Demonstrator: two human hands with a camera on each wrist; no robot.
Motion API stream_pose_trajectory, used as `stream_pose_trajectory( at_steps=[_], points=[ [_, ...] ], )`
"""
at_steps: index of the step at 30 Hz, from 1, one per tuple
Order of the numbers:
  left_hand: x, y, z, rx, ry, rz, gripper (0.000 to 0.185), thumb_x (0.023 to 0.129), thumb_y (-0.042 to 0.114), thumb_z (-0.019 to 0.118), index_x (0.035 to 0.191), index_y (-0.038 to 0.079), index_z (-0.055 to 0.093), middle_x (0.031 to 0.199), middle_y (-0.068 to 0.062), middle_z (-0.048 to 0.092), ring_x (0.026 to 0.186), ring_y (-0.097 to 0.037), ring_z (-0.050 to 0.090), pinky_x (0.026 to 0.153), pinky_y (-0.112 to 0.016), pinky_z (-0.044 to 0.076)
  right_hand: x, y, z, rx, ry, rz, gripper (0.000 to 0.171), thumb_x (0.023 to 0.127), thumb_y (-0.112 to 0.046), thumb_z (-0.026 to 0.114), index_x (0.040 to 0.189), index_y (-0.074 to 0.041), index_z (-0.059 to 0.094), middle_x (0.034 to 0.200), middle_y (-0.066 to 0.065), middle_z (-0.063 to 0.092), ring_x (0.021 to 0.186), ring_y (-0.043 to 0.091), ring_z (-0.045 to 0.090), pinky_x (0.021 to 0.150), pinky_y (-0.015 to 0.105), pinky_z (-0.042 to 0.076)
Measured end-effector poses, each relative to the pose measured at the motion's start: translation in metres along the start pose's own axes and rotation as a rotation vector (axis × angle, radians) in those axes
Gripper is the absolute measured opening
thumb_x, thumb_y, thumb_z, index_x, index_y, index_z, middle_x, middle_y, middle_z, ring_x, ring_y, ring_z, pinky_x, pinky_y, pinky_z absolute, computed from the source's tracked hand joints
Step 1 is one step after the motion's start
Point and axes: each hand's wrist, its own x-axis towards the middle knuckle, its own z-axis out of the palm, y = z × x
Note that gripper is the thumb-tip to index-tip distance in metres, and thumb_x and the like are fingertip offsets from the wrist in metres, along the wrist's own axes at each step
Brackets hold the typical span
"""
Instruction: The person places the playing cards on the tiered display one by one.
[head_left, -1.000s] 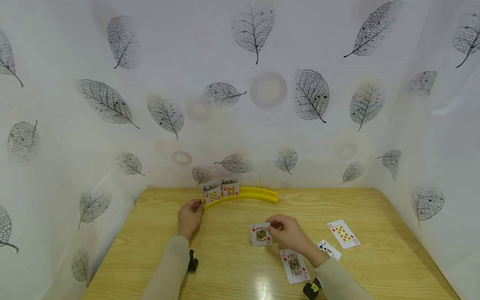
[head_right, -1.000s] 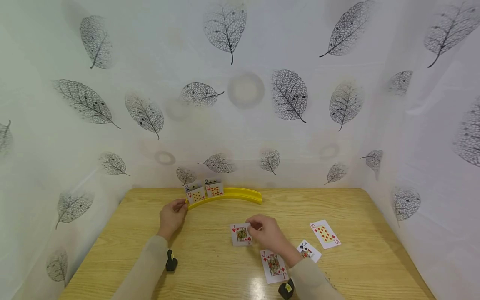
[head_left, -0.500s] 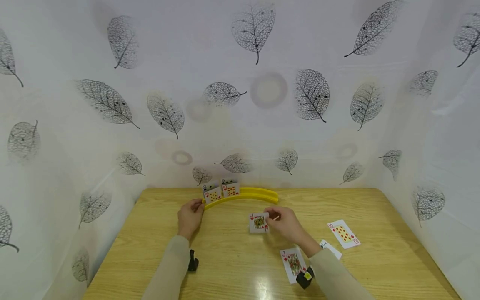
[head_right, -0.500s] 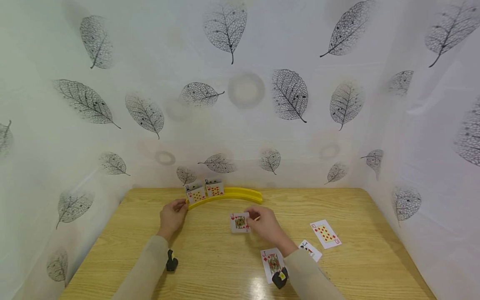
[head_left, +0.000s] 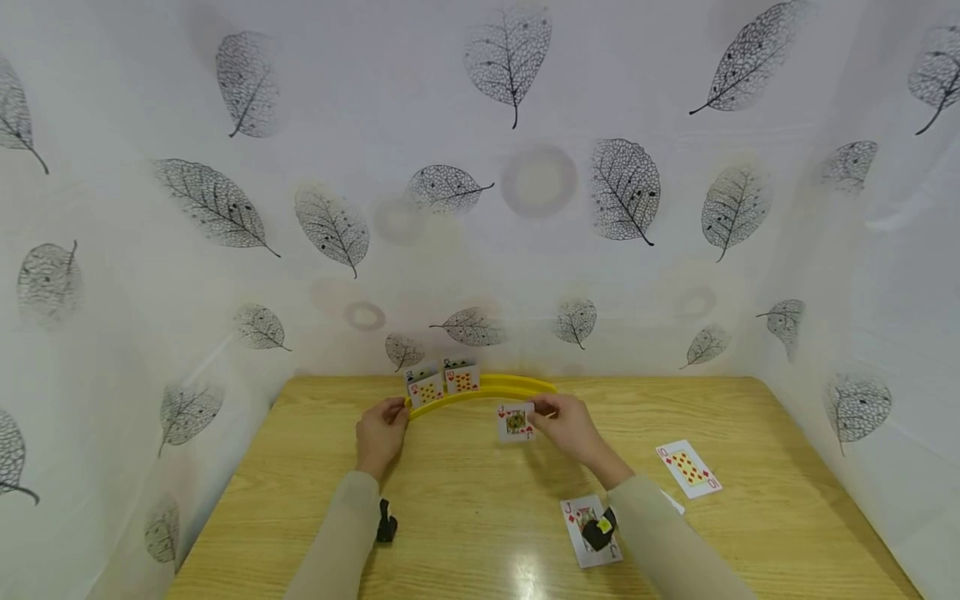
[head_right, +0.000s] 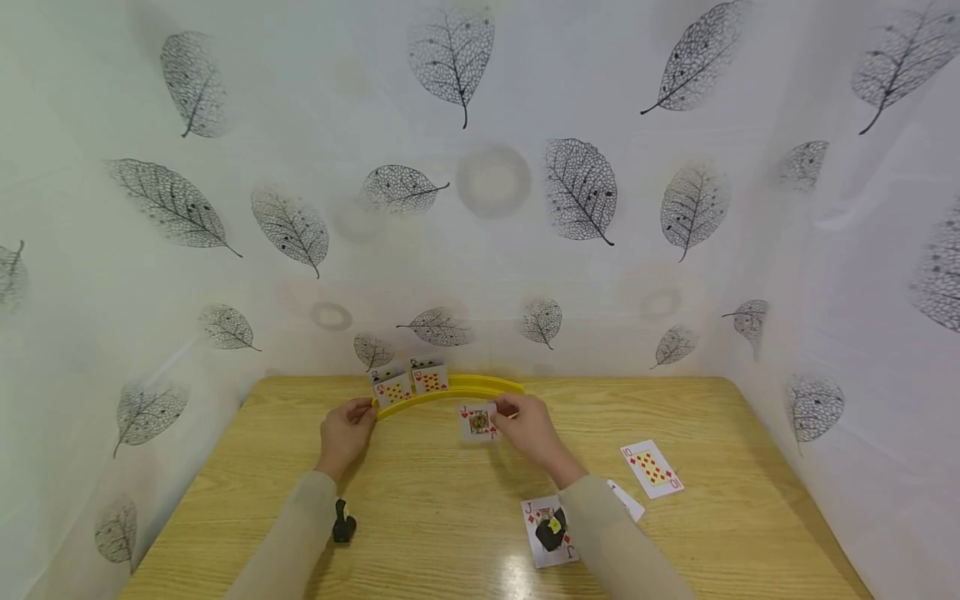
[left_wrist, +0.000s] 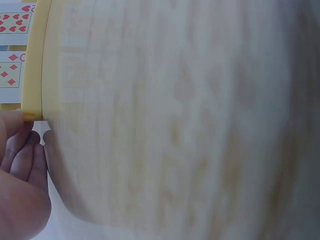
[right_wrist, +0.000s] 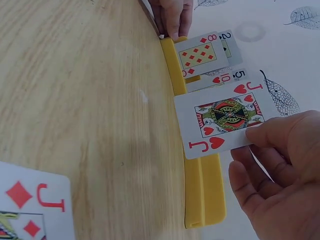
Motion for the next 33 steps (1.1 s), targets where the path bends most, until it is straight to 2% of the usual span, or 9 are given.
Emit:
stream_pose_trajectory(
  at_steps=[10, 14, 22, 28, 33],
  points=[
    [-0.001, 0.001, 0.000, -0.006, -0.003, -0.008, 0.027, 0.101, 0.009, 0.069, 0.125, 0.000, 0.073, 0.119, -0.019, 0.077, 0.113, -0.035, 0.075, 0.098, -0.048, 0.062, 0.020, 0.001, 0.003, 0.015, 0.055, 0.034, 0.021, 0.097, -0.004, 0.073, 0.116, 0.003, 0.075, 0.106, 0.016, 0.078, 0.098, 0.030, 0.074, 0.088, 0.043, 0.064],
    [-0.001, 0.001, 0.000, 0.004, 0.004, 0.013, 0.025, 0.101, 0.008, 0.068, 0.124, -0.001, 0.074, 0.117, -0.020, 0.078, 0.110, -0.036, 0.075, 0.095, -0.047, 0.063, 0.029, 0.001, 0.004, 0.017, 0.069, 0.033, 0.022, 0.097, -0.004, 0.072, 0.116, 0.006, 0.074, 0.108, 0.020, 0.078, 0.101, 0.034, 0.075, 0.091, 0.045, 0.064],
    [-0.001, 0.001, -0.001, -0.003, 0.000, 0.010, 0.025, 0.100, 0.008, 0.068, 0.123, -0.002, 0.074, 0.116, -0.021, 0.078, 0.109, -0.036, 0.075, 0.095, -0.048, 0.062, 0.041, -0.001, 0.003, 0.022, 0.067, 0.037, 0.023, 0.099, -0.006, 0.070, 0.118, 0.004, 0.075, 0.110, 0.019, 0.078, 0.103, 0.033, 0.074, 0.090, 0.044, 0.064],
    [0.000, 0.000, 0.000, -0.010, -0.005, -0.001, 0.026, 0.100, 0.010, 0.069, 0.124, 0.000, 0.074, 0.117, -0.019, 0.078, 0.109, -0.034, 0.075, 0.095, -0.047, 0.063, 0.051, -0.004, 0.004, -0.005, 0.097, 0.048, 0.022, 0.098, -0.007, 0.070, 0.117, 0.004, 0.074, 0.109, 0.019, 0.077, 0.102, 0.033, 0.072, 0.091, 0.047, 0.062],
    [0.000, 0.000, 0.000, -0.011, -0.008, 0.005, 0.026, 0.100, 0.009, 0.069, 0.124, 0.000, 0.074, 0.116, -0.020, 0.078, 0.109, -0.035, 0.075, 0.094, -0.048, 0.063, 0.059, -0.006, 0.003, 0.000, 0.116, 0.063, 0.024, 0.099, -0.008, 0.069, 0.120, 0.004, 0.074, 0.111, 0.019, 0.077, 0.101, 0.031, 0.072, 0.089, 0.044, 0.063]
  ],
)
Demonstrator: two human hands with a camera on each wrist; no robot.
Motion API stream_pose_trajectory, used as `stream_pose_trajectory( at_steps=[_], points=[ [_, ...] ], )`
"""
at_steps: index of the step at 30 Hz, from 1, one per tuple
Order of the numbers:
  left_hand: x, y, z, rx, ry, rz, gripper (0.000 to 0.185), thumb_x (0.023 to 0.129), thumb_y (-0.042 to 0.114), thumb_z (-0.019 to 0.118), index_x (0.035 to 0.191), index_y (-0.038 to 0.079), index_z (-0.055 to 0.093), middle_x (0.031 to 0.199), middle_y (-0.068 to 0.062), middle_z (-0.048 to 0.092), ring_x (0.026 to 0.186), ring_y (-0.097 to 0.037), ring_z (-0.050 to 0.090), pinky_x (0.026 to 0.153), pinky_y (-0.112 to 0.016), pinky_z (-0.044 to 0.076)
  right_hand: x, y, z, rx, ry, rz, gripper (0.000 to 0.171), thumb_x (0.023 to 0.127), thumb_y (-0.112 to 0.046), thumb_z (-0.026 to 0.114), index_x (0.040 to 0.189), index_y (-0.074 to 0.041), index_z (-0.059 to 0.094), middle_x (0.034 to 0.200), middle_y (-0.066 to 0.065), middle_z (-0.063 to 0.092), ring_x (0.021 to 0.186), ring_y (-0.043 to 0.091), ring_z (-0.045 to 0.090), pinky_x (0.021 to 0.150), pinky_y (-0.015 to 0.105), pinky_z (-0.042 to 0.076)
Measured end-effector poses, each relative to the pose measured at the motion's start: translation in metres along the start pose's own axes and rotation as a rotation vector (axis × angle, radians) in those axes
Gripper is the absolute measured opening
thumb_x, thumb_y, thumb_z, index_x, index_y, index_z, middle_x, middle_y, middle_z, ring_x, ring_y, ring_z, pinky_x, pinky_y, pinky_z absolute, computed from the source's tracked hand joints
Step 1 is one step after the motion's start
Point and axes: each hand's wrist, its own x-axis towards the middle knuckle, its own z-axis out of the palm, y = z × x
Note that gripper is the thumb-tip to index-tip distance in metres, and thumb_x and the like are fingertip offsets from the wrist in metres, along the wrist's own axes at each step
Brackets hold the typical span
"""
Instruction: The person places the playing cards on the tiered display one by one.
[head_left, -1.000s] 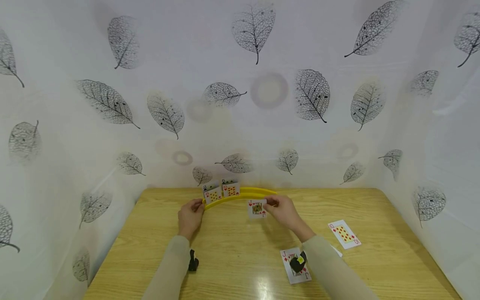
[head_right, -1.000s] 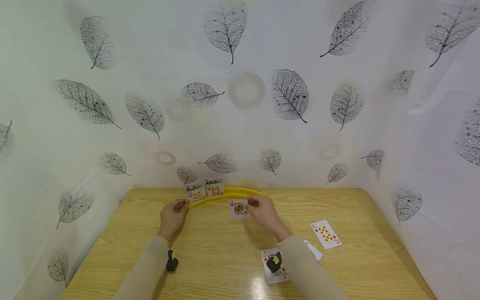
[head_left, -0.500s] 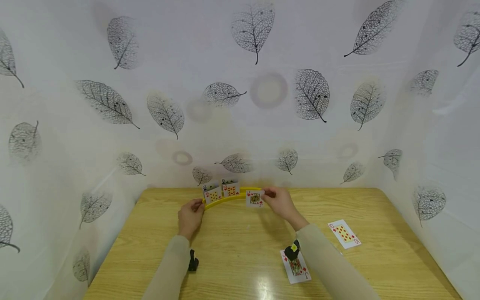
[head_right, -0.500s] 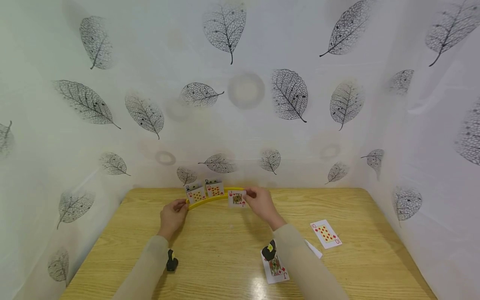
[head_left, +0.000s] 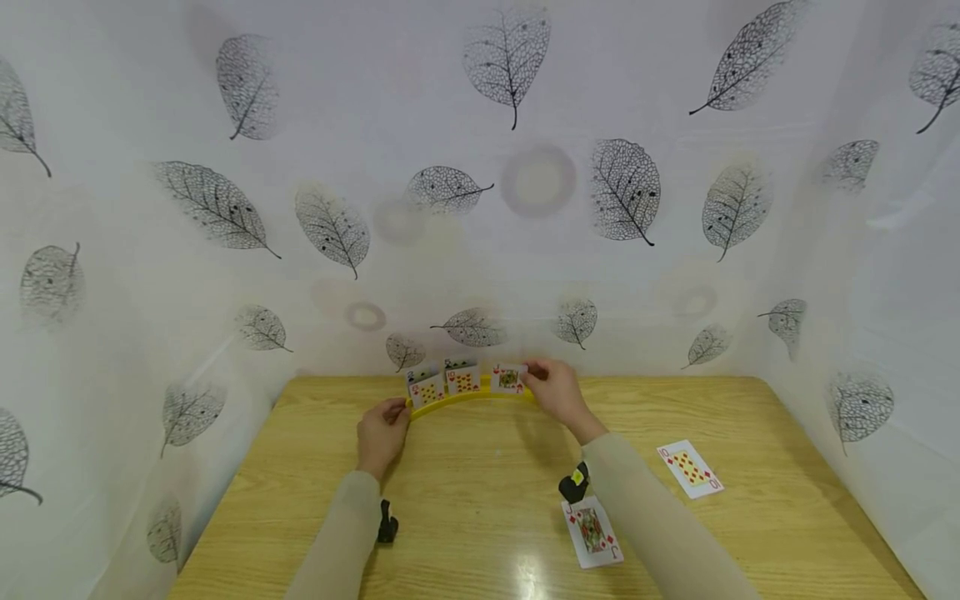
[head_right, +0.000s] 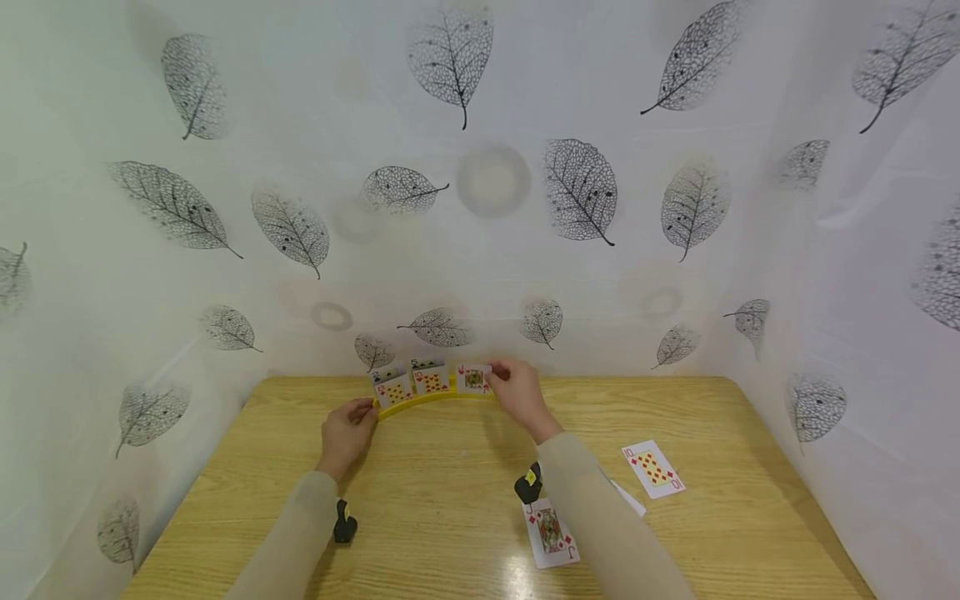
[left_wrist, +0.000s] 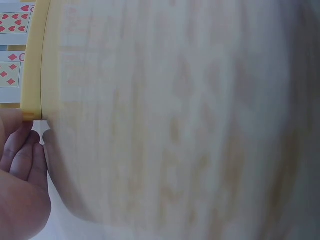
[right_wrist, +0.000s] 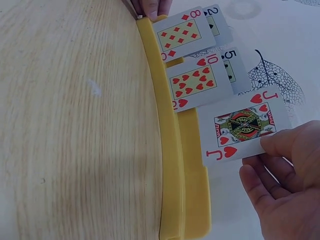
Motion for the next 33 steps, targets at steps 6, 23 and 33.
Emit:
stream_pose_trajectory(
  at_steps=[6, 23, 33],
  points=[
    [0.001, -0.002, 0.000, 0.001, 0.009, 0.005, 0.026, 0.100, 0.010, 0.069, 0.124, 0.000, 0.074, 0.116, -0.020, 0.078, 0.109, -0.035, 0.075, 0.095, -0.048, 0.063, 0.010, -0.002, 0.003, -0.007, 0.019, -0.005, 0.025, 0.100, -0.010, 0.069, 0.121, 0.003, 0.074, 0.110, 0.018, 0.076, 0.100, 0.030, 0.071, 0.088, 0.043, 0.062],
    [0.000, -0.004, 0.001, -0.001, 0.021, -0.007, 0.026, 0.100, 0.010, 0.069, 0.124, 0.002, 0.074, 0.117, -0.020, 0.078, 0.109, -0.035, 0.075, 0.095, -0.048, 0.063, 0.027, -0.006, 0.015, 0.033, 0.016, 0.021, 0.028, 0.102, -0.011, 0.067, 0.126, 0.002, 0.073, 0.117, 0.019, 0.076, 0.105, 0.032, 0.071, 0.089, 0.044, 0.062],
    [0.001, -0.004, 0.002, -0.009, 0.021, -0.019, 0.026, 0.099, 0.010, 0.070, 0.124, 0.003, 0.075, 0.116, -0.018, 0.078, 0.108, -0.034, 0.075, 0.095, -0.047, 0.063, 0.032, -0.005, 0.015, 0.026, 0.017, 0.008, 0.028, 0.103, -0.009, 0.066, 0.127, 0.002, 0.072, 0.116, 0.019, 0.075, 0.104, 0.032, 0.071, 0.090, 0.045, 0.062]
  ],
)
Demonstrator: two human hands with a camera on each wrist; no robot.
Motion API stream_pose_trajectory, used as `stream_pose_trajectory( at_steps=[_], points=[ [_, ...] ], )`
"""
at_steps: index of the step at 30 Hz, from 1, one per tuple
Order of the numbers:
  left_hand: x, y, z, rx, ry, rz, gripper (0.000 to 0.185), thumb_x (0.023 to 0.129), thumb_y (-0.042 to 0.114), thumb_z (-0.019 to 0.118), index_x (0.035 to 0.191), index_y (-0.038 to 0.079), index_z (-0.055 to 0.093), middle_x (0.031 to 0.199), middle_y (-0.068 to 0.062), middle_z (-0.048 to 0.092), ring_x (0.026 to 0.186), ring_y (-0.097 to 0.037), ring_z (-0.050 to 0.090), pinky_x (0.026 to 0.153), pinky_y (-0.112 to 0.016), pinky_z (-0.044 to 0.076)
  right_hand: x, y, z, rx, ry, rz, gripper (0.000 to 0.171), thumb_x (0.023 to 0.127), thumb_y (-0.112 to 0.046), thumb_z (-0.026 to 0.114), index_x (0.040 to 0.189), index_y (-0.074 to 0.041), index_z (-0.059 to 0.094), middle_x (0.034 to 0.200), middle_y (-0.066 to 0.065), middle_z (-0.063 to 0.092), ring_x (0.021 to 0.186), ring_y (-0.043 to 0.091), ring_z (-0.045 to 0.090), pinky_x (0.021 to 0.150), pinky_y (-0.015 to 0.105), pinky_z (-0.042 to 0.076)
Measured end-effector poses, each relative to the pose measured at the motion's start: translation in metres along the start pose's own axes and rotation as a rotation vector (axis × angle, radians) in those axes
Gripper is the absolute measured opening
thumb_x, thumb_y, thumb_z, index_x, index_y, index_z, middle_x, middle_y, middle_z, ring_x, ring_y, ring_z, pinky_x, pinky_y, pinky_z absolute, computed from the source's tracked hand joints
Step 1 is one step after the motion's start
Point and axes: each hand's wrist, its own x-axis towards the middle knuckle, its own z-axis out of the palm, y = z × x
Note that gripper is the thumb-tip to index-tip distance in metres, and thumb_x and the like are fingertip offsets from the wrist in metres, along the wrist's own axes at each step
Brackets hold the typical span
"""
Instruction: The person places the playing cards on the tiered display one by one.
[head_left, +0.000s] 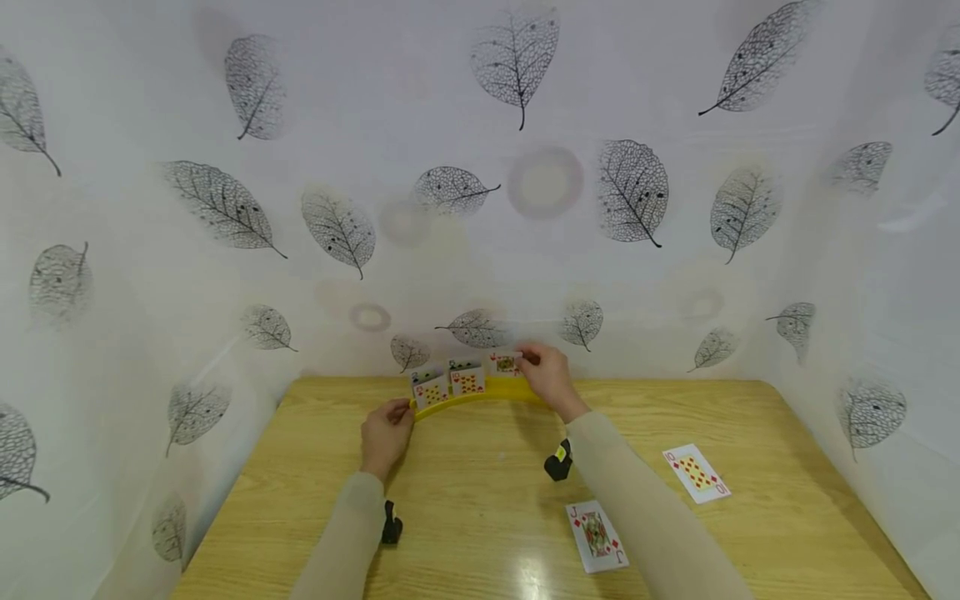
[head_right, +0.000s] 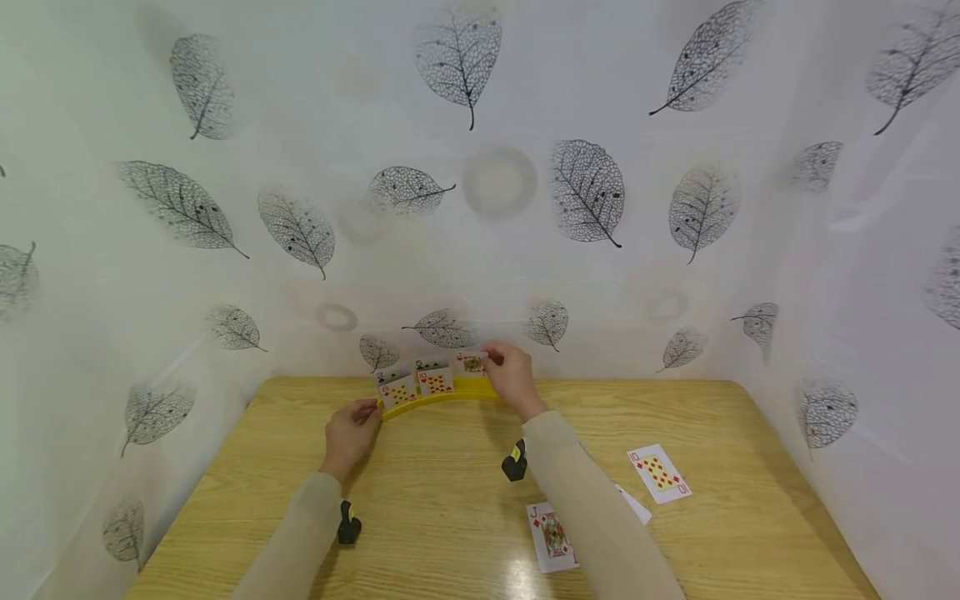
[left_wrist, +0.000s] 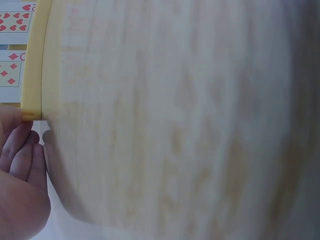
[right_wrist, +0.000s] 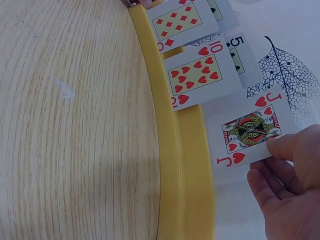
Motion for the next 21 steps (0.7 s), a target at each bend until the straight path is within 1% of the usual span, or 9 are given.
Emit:
stream_pose_trajectory(
  at_steps=[12, 21],
  points=[
    [0.0017, -0.0011, 0.0011, -0.005, 0.006, 0.015, 0.026, 0.099, 0.011, 0.070, 0.123, 0.002, 0.075, 0.115, -0.019, 0.079, 0.108, -0.035, 0.076, 0.094, -0.047, 0.063, 0.0022, 0.0050, 0.0022, -0.022, 0.009, -0.022, 0.024, 0.102, -0.009, 0.066, 0.123, 0.003, 0.074, 0.113, 0.020, 0.076, 0.101, 0.032, 0.071, 0.089, 0.046, 0.062],
    [0.0004, -0.0010, 0.0009, -0.003, -0.004, -0.003, 0.027, 0.100, 0.012, 0.069, 0.125, 0.002, 0.074, 0.117, -0.018, 0.078, 0.110, -0.035, 0.075, 0.096, -0.048, 0.062, 0.0009, 0.0103, 0.0018, -0.028, 0.005, -0.024, 0.026, 0.101, -0.005, 0.066, 0.124, 0.004, 0.073, 0.115, 0.022, 0.075, 0.105, 0.035, 0.071, 0.093, 0.049, 0.061]
  ],
)
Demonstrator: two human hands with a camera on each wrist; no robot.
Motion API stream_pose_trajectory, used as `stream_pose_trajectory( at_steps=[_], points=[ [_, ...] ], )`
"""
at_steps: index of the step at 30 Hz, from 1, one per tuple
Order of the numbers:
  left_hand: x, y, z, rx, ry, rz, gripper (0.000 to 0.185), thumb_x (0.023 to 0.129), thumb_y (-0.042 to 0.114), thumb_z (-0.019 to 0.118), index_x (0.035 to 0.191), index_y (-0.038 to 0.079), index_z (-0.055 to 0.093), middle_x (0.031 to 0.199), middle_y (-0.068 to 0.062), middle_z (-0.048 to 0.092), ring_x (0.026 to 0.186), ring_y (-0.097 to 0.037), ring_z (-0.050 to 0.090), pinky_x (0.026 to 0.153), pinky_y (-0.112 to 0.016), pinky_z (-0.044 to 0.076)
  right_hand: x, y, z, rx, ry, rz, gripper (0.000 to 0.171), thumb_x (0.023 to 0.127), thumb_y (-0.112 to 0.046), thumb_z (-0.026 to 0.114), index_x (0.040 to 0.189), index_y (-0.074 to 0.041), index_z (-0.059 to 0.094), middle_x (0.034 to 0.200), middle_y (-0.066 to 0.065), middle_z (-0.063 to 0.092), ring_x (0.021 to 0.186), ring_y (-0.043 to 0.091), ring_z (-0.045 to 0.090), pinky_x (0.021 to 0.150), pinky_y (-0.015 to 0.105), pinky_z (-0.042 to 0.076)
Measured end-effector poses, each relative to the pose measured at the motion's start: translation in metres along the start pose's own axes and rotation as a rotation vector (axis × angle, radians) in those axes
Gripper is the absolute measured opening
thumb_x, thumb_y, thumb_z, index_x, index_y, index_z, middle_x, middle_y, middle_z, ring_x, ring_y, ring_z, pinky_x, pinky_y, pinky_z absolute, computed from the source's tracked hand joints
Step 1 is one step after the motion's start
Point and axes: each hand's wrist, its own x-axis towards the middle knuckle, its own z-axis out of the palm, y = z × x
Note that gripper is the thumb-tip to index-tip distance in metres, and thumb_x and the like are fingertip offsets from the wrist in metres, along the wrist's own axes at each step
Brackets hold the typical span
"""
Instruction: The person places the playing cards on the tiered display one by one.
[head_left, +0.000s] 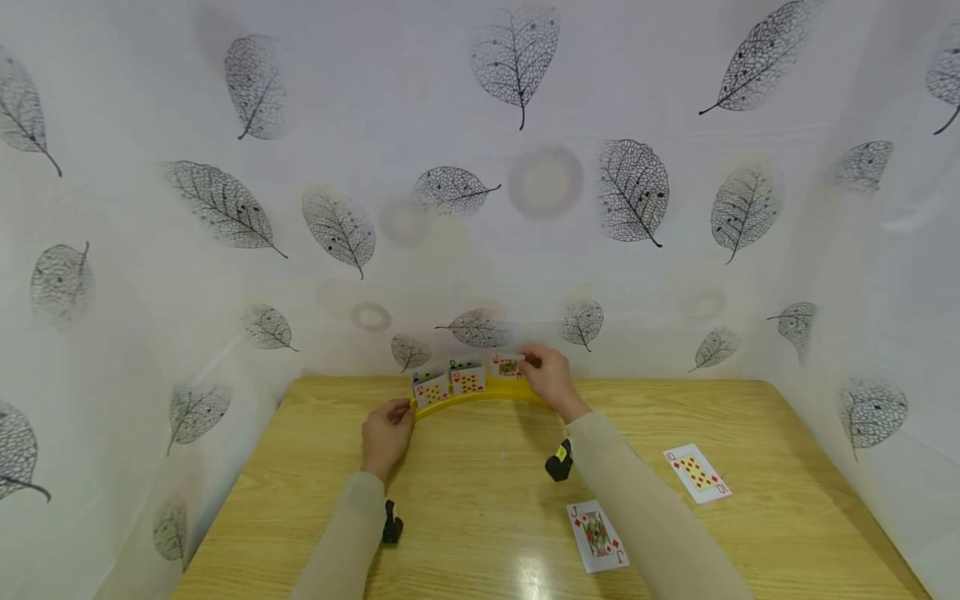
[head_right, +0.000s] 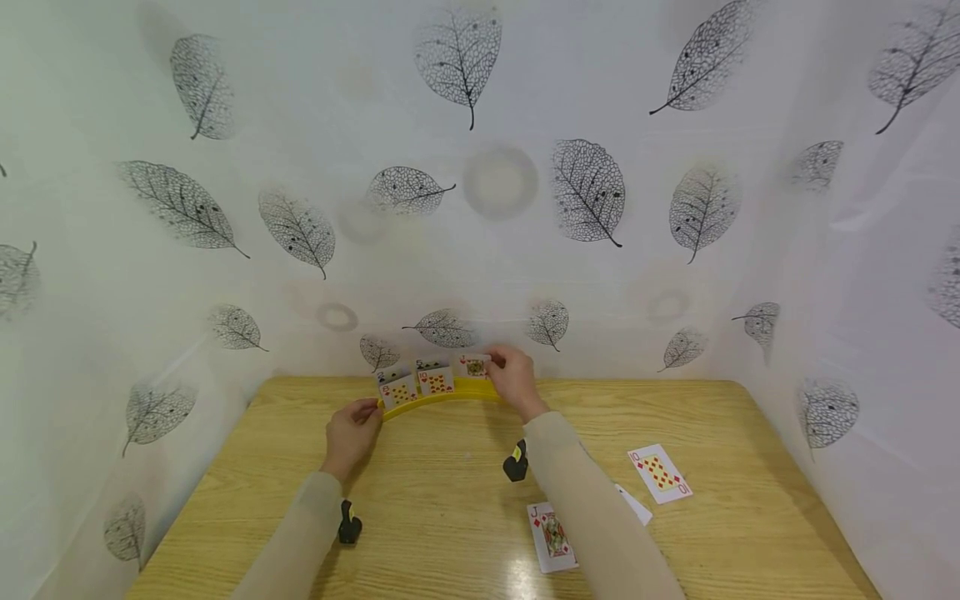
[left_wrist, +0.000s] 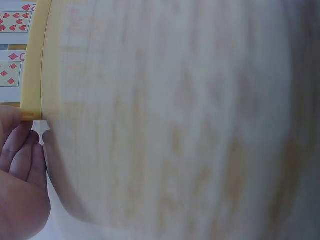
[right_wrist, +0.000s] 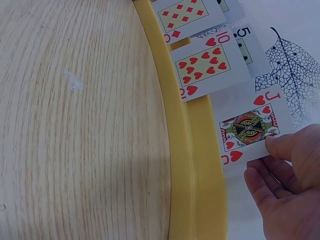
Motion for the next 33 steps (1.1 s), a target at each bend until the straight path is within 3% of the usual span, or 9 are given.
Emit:
stream_pose_trajectory(
  at_steps=[6, 33],
  points=[
    [0.0005, -0.0005, 0.0000, -0.001, -0.002, -0.004, 0.027, 0.101, 0.013, 0.068, 0.125, 0.003, 0.074, 0.118, -0.018, 0.078, 0.111, -0.034, 0.075, 0.097, -0.048, 0.062, 0.0000, 0.0014, 0.0006, 0.005, -0.004, 0.016, 0.026, 0.101, -0.006, 0.066, 0.124, 0.003, 0.072, 0.118, 0.023, 0.074, 0.110, 0.036, 0.070, 0.098, 0.050, 0.060],
    [-0.0003, 0.0021, 0.0000, -0.001, 0.003, 0.004, 0.027, 0.100, 0.012, 0.069, 0.124, 0.002, 0.074, 0.118, -0.019, 0.078, 0.111, -0.035, 0.075, 0.097, -0.049, 0.062, 0.0012, 0.0029, 0.0016, 0.019, -0.010, 0.050, 0.030, 0.103, -0.009, 0.065, 0.131, 0.001, 0.070, 0.122, 0.021, 0.074, 0.113, 0.035, 0.069, 0.097, 0.049, 0.060]
  ],
)
